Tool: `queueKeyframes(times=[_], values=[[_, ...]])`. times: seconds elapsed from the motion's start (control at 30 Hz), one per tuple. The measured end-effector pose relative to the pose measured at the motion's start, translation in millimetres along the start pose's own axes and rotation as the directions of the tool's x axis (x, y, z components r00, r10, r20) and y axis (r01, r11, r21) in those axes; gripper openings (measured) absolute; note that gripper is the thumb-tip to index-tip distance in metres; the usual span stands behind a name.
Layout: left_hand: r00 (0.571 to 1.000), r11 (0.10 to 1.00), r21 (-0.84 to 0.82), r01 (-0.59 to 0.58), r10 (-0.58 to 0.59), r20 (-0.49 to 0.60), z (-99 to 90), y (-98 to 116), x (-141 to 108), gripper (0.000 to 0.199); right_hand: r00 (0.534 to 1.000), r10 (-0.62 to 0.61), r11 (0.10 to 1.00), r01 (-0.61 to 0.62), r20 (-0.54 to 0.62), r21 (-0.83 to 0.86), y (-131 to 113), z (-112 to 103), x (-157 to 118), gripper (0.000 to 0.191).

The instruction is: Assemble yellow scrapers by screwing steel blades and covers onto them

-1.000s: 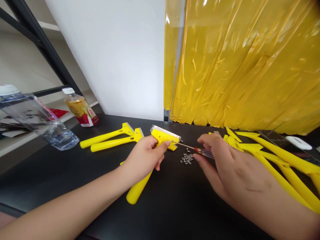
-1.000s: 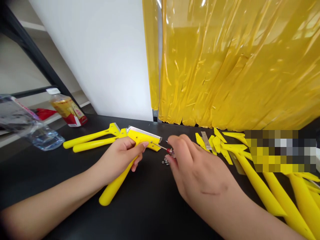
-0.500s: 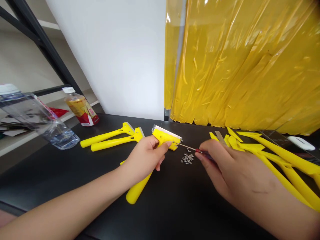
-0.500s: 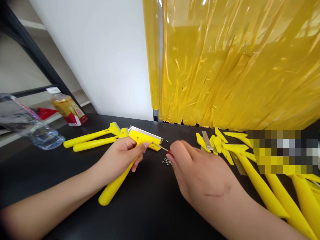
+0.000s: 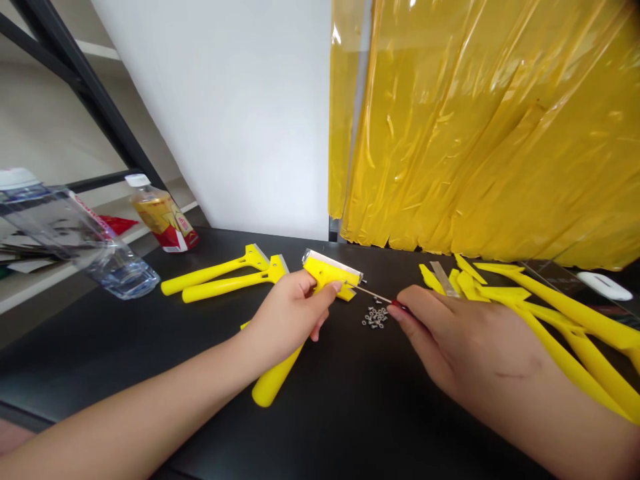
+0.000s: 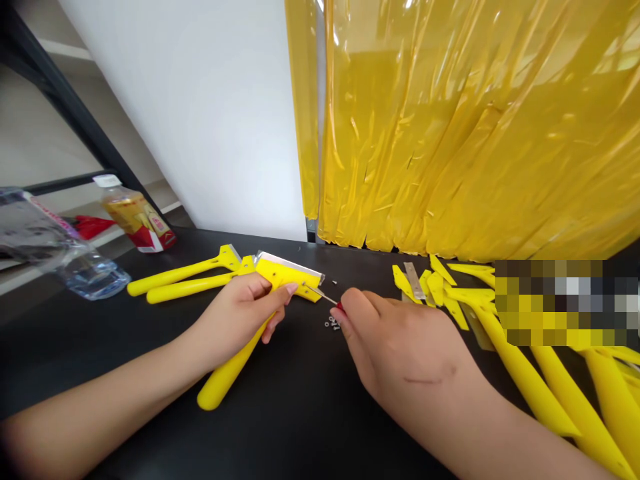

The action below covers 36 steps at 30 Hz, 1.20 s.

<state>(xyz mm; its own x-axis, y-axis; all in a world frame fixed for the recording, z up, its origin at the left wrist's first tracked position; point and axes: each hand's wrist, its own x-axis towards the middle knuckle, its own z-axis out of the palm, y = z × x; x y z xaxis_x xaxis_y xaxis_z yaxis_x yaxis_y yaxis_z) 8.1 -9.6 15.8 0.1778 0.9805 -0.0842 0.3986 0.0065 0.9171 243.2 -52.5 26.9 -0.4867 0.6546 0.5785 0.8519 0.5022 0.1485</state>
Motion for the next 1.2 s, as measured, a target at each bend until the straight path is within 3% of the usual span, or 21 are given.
queueKeyframes(times=[0.2,0.4,0.57,0.67,0.77,1.0,1.2], values=[[1.000,0.999,-0.043,0.010,-0.010,-0.003,0.9,-2,1,0.041,0.979,0.169,0.971,-0.185,0.114,0.151,-1,1,-3,0.036],[1.000,0.963,-0.267,0.028,-0.024,0.020,4.3,0,0,0.026,0.991,0.108,0.993,-0.111,0.080,0.035,10,6,-2,0.017],[1.000,0.897,-0.443,-0.004,-0.001,-0.011,6.0,8,-2,0.015,0.961,0.215,0.977,-0.212,0.176,-0.038,27,18,0,0.018],[1.000,0.859,-0.512,-0.004,0.012,0.013,5.6,9,-4,0.018,0.949,0.271,0.945,-0.294,0.163,0.141,39,29,1,0.024],[0.996,0.828,-0.560,0.013,0.037,0.079,5.8,6,-5,0.020,0.923,0.357,0.852,-0.386,0.146,0.354,50,41,4,0.037],[0.988,0.793,-0.605,0.070,0.029,0.152,8.2,-3,-1,0.019,0.855,0.407,0.812,-0.500,0.322,0.301,44,49,3,0.014],[0.981,0.754,-0.651,0.080,0.054,0.184,5.9,-7,5,0.018,0.815,0.295,0.846,-0.465,0.499,0.260,39,43,2,0.039]])
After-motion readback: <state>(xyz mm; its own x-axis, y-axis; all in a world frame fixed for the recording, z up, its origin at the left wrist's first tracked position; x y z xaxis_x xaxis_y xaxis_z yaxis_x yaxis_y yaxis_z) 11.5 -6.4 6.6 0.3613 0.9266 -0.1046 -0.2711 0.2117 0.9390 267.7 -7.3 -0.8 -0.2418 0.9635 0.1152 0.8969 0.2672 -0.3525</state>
